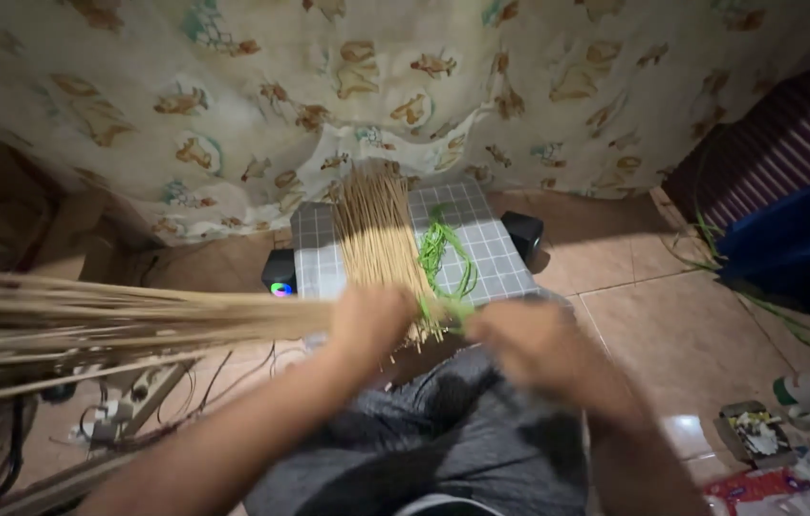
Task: Gathering thin wooden sticks into bundles and securing them by tying green plastic string around them.
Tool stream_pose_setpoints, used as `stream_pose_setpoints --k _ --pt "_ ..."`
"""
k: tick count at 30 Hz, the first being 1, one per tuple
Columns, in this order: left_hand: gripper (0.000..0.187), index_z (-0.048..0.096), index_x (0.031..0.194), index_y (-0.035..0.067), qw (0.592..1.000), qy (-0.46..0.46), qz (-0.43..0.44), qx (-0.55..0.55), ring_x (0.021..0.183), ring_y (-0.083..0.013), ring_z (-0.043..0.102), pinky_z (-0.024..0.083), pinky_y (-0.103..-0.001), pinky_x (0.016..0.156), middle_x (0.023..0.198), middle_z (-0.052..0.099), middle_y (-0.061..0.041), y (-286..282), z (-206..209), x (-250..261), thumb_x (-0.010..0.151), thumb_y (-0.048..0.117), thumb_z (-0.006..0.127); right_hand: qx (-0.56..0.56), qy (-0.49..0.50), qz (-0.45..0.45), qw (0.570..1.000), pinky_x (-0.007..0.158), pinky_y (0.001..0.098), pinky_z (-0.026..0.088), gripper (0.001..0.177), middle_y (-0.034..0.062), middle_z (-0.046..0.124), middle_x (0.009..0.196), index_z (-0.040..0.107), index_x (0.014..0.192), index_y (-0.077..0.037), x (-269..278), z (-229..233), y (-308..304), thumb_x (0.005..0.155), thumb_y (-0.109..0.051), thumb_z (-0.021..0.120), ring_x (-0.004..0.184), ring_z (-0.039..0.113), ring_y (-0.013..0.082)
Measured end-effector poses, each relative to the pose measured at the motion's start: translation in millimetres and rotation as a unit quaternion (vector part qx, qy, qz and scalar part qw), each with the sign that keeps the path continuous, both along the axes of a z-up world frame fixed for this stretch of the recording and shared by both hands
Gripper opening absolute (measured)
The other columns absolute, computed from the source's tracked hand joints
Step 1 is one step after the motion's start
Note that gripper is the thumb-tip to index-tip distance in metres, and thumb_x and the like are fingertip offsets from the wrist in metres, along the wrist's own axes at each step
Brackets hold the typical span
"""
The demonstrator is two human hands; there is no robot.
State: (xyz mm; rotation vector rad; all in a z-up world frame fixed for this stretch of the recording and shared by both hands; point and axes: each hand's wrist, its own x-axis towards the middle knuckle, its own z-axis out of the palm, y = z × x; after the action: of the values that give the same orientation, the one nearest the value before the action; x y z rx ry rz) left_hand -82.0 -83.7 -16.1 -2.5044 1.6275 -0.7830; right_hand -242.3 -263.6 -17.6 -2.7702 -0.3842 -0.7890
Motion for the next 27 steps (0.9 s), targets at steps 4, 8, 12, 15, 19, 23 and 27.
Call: stream_pose_setpoints --k 4,8,12,15,19,23,27 --pt "0.012 0.073 0.076 0.005 0.992 0.091 -0.078 0.036 0.055 -0.0321 0.072 0.056 -0.049 0.043 0.06 0.067 -0.011 3 40 -51 0.08 0.002 0.062 0.254 0.099 0.04 0.961 0.075 0.0352 0.056 0.009 0.0032 0.075 0.081 0.078 0.098 -0.01 57 11 -28 0.093 -0.011 0.069 0.076 0.069 0.0193" --pt "0.018 0.071 0.079 -0.001 0.985 0.166 0.03 -0.018 0.057 -0.037 0.073 0.057 -0.051 0.044 0.06 0.067 -0.013 7 59 -13 0.087 -0.002 0.055 0.472 0.237 0.065 0.846 0.08 0.0191 0.054 0.02 0.0082 0.076 0.083 0.079 0.103 -0.006 40 -60 -6 0.091 0.002 0.065 0.079 0.072 0.0134" --pt "0.018 0.067 0.074 0.007 0.993 0.046 0.103 -0.021 0.054 -0.0288 0.071 0.055 -0.044 0.043 0.057 0.063 -0.005 10 -10 24 0.087 0.005 0.054 0.179 0.205 0.007 0.962 0.072 0.0332 0.061 0.02 0.0041 0.079 0.088 0.07 0.104 -0.017 1 -13 35 0.104 -0.026 0.052 0.079 0.078 0.0262" --pt "0.018 0.071 0.072 0.008 0.994 0.109 0.03 0.001 0.058 -0.0321 0.074 0.057 -0.048 0.046 0.058 0.067 -0.009 1 -51 12 0.086 0.01 0.06 -0.114 0.126 -0.024 0.985 0.063 0.0377 0.056 0.014 0.0001 0.067 0.08 0.061 0.105 -0.023 6 27 13 0.103 -0.027 0.048 0.067 0.072 0.0239" --pt "0.017 0.067 0.075 0.007 0.993 0.095 -0.054 0.033 0.05 -0.0291 0.07 0.054 -0.045 0.042 0.055 0.063 -0.007 9 2 -49 0.085 0.007 0.053 0.185 0.248 0.047 0.95 0.066 0.038 0.052 0.009 0.0016 0.068 0.066 0.077 0.09 -0.011 61 47 -31 0.093 -0.017 0.071 0.064 0.065 0.0215" --pt "0.054 0.057 0.115 0.0 0.898 0.427 0.058 0.091 0.087 -0.0513 0.073 0.06 -0.062 0.071 0.086 0.073 -0.03 25 89 -35 0.092 0.048 0.054 0.119 -0.025 0.341 0.932 0.062 0.0304 0.054 0.024 0.0023 0.069 0.083 0.065 0.087 -0.009 94 -21 -26 0.07 -0.006 0.081 0.068 0.064 0.0175" --pt "0.057 0.05 0.118 0.002 0.833 0.546 0.085 0.027 0.103 -0.0576 0.067 0.051 -0.065 0.084 0.095 0.071 -0.034 34 90 -16 0.092 0.051 0.04 0.316 0.245 0.062 0.914 0.073 0.0475 0.056 0.015 0.0234 0.076 0.089 0.074 0.1 -0.003 34 -19 18 0.092 -0.01 0.063 0.087 0.073 0.0441"
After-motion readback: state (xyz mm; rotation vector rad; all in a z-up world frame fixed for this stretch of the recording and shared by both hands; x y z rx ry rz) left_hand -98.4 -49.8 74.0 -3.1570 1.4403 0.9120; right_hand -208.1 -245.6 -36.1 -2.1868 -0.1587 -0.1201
